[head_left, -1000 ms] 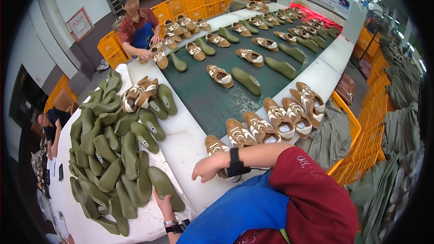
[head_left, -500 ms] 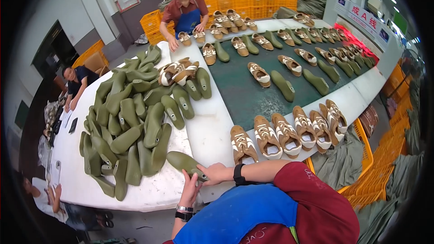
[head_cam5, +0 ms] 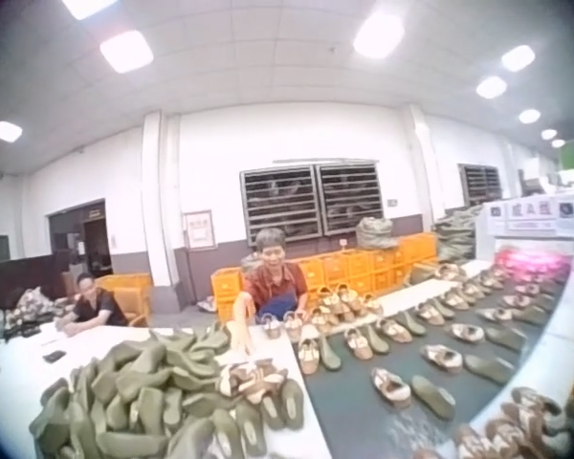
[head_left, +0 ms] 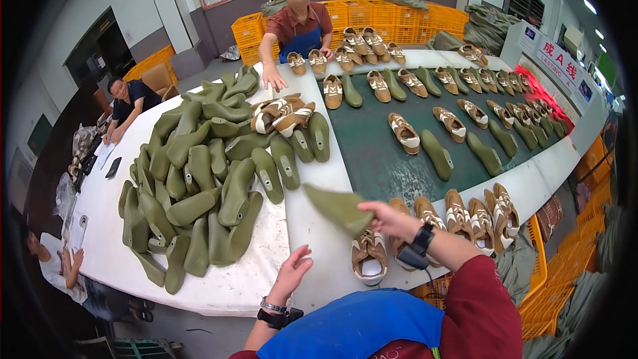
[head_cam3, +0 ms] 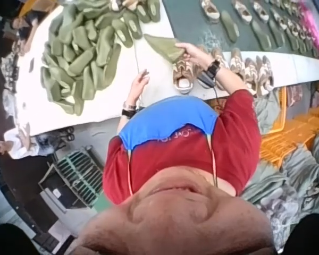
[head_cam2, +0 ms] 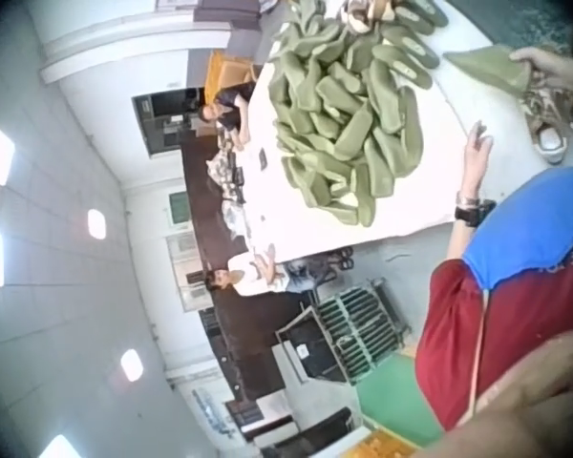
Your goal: Moving finished shoe uppers from large bags into smaller bins and placing them onto a production line conveyor belt.
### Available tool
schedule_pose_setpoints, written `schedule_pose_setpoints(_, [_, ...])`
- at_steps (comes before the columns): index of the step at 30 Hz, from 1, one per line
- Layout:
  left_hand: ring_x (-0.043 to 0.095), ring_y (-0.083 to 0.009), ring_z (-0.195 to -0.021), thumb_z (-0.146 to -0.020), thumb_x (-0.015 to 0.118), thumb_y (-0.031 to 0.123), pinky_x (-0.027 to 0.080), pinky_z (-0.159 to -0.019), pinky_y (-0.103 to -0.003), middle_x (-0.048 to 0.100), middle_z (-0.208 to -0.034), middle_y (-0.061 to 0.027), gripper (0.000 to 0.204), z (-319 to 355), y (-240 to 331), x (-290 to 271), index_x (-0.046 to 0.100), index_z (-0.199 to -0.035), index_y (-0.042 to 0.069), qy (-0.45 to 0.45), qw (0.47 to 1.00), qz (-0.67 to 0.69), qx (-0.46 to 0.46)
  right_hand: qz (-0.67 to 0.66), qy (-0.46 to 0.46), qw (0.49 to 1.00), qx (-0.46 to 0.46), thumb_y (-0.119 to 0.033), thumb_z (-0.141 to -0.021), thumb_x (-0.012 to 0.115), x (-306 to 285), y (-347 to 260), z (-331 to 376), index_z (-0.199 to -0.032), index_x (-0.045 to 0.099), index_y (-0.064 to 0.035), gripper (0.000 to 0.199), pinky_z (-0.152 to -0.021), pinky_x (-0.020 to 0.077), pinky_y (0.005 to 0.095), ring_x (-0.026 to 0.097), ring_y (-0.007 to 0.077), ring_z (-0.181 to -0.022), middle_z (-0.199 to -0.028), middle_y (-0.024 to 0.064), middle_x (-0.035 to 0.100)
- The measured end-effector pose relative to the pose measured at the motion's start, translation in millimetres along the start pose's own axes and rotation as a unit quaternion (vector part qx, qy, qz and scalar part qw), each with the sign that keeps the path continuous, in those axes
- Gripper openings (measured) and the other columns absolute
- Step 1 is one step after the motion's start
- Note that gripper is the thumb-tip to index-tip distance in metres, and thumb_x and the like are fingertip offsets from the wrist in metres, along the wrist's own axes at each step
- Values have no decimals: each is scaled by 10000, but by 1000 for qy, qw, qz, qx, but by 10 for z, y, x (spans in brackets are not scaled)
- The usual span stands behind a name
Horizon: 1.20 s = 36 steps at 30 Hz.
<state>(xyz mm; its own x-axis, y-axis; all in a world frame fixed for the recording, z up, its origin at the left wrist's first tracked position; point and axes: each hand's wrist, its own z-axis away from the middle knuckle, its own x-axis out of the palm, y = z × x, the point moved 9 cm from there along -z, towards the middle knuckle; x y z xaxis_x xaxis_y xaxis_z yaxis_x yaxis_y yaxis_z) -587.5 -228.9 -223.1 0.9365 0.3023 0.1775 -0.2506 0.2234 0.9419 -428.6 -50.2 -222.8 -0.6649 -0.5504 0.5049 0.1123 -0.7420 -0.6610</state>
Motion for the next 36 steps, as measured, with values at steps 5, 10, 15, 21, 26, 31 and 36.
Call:
schedule_pose_setpoints(5, [545, -176, -1010, -846, 592, 208, 438, -874, -285, 557, -1132, -113, 468, -34, -563, -11, 449, -1254, 28, -73, 966, -237, -66, 279, 228, 921, -151, -303, -824, 560, -1151, -1023, -55, -940, 574, -36, 292, -494, 403, 260, 520, 138, -577, -726, 51, 579])
schedule_pose_setpoints(10, [572, -229, -948, -818, 609, 253, 465, -833, -322, 596, -1057, -145, 482, -110, -632, -51, 479, -1226, 32, -61, 929, -362, -57, 563, 350, 735, -140, -361, -781, 557, -1615, -1418, -285, -1063, 538, 27, 480, -817, 451, 412, 578, 375, -957, -1021, 208, 608])
schedule_pose_setpoints(15, [578, -241, -924, -807, 608, 243, 470, -806, -326, 607, -1019, -146, 477, -210, -663, -92, 488, -1214, 26, -51, 915, -398, -35, 672, 386, 631, 29, -333, -819, 521, -2046, -1023, -624, -1187, 355, 10, 529, -840, 445, 433, 577, 354, -978, -1044, 237, 589])
schedule_pose_setpoints(21, [581, -260, -926, -807, 599, 252, 470, -800, -347, 606, -1020, -150, 471, -102, -625, -165, 491, -1201, 17, -27, 916, -400, -12, 677, 367, 637, 15, -297, -805, 535, -1890, -1043, -638, -1126, 423, 38, 476, -844, 444, 432, 565, 386, -972, -1027, 261, 582])
schedule_pose_setpoints(26, [572, -295, -958, -808, 584, 265, 456, -829, -366, 585, -1065, -180, 479, -53, -708, -140, 480, -1205, 16, -12, 907, -420, 16, 699, 332, 633, -13, -270, -794, 556, -2227, -896, -496, -1159, 420, 5, 477, -808, 460, 451, 577, 374, -957, -1013, 245, 596])
schedule_pose_setpoints(31, [554, -318, -989, -807, 574, 249, 441, -857, -379, 566, -1079, -205, 482, 105, -701, -21, 464, -1215, 17, -67, 885, -457, 68, 793, 187, 553, -174, -272, -746, 583, -873, -740, -138, -1000, 613, -81, 319, -748, 485, 425, 606, 337, -853, -921, 154, 638])
schedule_pose_setpoints(36, [538, -339, -999, -808, 564, 252, 430, -866, -385, 561, -1078, -215, 482, 136, -655, 70, 462, -1212, 8, -70, 864, -494, 75, 840, 33, 540, -42, -369, -672, 690, 107, 409, 210, -1276, 375, -75, 742, -827, 460, 428, 537, 387, -1000, -1211, 240, 440])
